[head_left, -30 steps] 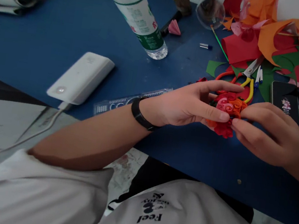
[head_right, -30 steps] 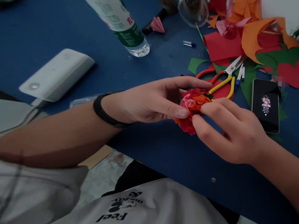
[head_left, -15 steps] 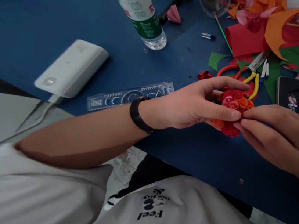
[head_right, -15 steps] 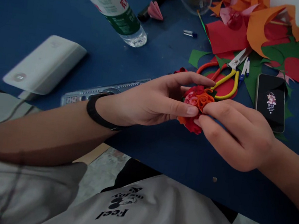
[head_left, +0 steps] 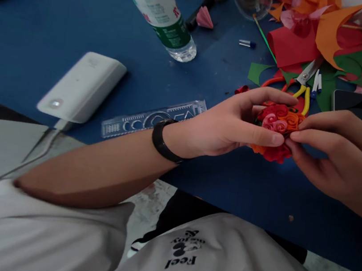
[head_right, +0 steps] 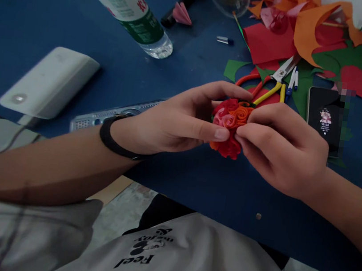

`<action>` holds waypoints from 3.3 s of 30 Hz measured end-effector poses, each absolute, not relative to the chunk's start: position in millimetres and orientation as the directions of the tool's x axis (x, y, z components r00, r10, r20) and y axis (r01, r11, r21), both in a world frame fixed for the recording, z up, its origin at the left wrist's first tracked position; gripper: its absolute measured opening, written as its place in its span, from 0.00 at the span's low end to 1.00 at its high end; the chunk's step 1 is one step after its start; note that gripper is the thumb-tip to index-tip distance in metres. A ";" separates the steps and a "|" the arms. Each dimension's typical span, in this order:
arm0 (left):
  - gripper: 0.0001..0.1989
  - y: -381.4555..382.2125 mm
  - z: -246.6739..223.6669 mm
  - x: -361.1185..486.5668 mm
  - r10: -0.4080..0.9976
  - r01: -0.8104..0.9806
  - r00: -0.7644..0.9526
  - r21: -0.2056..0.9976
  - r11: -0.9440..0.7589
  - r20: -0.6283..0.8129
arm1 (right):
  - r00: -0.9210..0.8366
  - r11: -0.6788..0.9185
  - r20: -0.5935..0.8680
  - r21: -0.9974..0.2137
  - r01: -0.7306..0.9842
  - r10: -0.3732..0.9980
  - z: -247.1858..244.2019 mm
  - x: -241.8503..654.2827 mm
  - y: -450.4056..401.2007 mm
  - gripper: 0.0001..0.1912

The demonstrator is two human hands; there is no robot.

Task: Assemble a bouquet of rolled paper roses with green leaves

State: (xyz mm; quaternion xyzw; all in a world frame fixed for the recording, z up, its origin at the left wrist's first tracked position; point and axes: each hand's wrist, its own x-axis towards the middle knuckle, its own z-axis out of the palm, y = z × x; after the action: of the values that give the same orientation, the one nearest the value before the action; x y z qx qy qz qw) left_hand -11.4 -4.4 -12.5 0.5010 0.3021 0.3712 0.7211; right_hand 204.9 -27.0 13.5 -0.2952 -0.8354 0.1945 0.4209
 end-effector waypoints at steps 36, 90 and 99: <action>0.35 -7.6 -36.1 0.5 0.874 -0.302 0.481 0.949 0.092 0.069 | -0.237 0.711 0.673 -0.632 0.308 0.701 -10.9 232.2 -44.6 0.12; 0.28 -8.3 -36.6 -4.3 0.893 -0.246 0.409 0.965 -0.089 0.186 | -0.582 0.747 0.497 -0.242 0.620 0.644 28.9 246.4 -36.1 0.11; 0.29 -8.5 -26.0 -4.1 0.897 -0.183 0.422 0.981 -0.057 0.131 | -0.615 0.795 0.506 -0.332 0.508 0.605 32.1 251.0 -27.5 0.10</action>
State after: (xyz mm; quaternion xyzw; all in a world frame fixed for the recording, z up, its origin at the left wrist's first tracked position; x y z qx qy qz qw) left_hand -4.1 -8.5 -26.0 0.5787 0.3085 0.4402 0.6133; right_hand 251.0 -27.5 32.1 -0.3108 -0.8953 0.0778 0.3096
